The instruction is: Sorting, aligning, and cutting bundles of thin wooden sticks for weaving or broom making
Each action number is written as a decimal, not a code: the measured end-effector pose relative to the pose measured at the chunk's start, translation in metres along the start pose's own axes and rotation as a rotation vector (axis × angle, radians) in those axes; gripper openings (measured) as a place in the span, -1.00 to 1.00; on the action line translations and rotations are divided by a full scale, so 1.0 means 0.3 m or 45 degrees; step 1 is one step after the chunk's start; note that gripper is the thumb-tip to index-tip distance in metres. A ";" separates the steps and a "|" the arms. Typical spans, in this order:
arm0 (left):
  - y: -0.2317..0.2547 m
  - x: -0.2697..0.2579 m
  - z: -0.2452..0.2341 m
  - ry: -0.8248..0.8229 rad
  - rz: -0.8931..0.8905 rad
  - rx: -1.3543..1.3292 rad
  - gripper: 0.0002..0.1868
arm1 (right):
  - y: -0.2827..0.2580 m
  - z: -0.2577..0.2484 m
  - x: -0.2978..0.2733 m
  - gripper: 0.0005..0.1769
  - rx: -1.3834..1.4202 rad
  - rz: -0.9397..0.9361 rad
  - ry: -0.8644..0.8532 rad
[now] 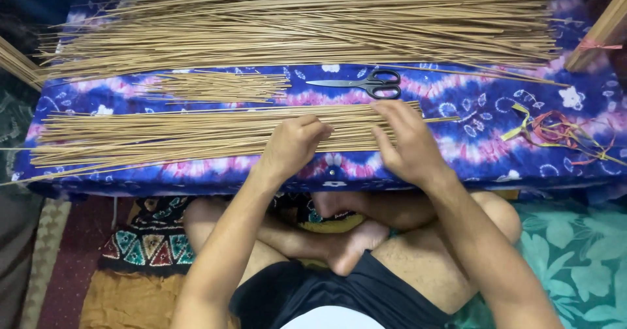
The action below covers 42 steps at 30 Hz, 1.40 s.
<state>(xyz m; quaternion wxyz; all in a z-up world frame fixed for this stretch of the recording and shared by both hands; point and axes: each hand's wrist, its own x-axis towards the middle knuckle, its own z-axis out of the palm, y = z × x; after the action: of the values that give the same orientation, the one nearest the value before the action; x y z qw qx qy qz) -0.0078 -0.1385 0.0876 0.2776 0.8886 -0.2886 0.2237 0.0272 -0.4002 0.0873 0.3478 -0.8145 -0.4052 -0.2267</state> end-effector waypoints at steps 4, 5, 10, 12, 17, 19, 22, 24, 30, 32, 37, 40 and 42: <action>0.002 -0.020 0.039 0.058 0.002 0.179 -0.89 | -0.060 0.042 0.044 -0.69 -0.117 -0.013 -0.374; -0.007 -0.030 0.046 0.073 0.001 0.254 -0.88 | -0.082 0.050 0.057 -0.74 -0.186 -0.065 -0.414; -0.004 -0.073 0.050 0.121 -0.034 0.388 -0.85 | -0.090 0.110 0.042 -0.88 -0.367 -0.153 -0.407; -0.014 -0.091 0.069 0.134 -0.049 0.438 -0.89 | -0.060 0.126 0.023 -0.92 -0.380 -0.124 -0.416; -0.077 -0.134 -0.013 0.095 -0.103 0.456 -0.94 | 0.027 0.052 -0.018 -0.91 -0.413 0.002 -0.516; -0.085 -0.145 -0.036 0.091 -0.121 0.462 -0.94 | 0.036 0.028 -0.018 -0.88 -0.432 0.025 -0.510; -0.089 -0.151 -0.010 0.121 -0.149 0.484 -0.93 | 0.010 0.044 -0.005 -0.90 -0.491 0.034 -0.533; -0.105 -0.146 0.028 0.145 -0.144 0.498 -0.93 | -0.028 0.079 0.022 -0.90 -0.504 0.022 -0.554; -0.044 -0.115 0.079 0.196 -0.065 0.494 -0.86 | -0.075 0.216 0.027 -0.85 -0.525 -0.099 -0.485; -0.049 -0.123 0.054 0.187 -0.054 0.493 -0.87 | -0.087 0.180 0.033 -0.85 -0.487 -0.066 -0.513; -0.105 -0.173 -0.050 0.150 -0.083 0.512 -0.93 | -0.016 0.069 0.012 -0.88 -0.503 0.043 -0.586; -0.117 -0.193 -0.070 0.171 -0.131 0.520 -0.95 | -0.002 0.053 0.011 -0.86 -0.526 0.110 -0.536; -0.129 -0.190 -0.048 0.174 -0.159 0.504 -0.94 | -0.003 0.083 0.019 -0.88 -0.531 0.079 -0.620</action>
<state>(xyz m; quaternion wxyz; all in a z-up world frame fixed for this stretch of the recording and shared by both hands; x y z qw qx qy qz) -0.0284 -0.0812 0.0524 0.1298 0.9247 -0.1640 0.3182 0.0319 -0.3784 0.0750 0.0729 -0.9105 -0.3963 -0.0926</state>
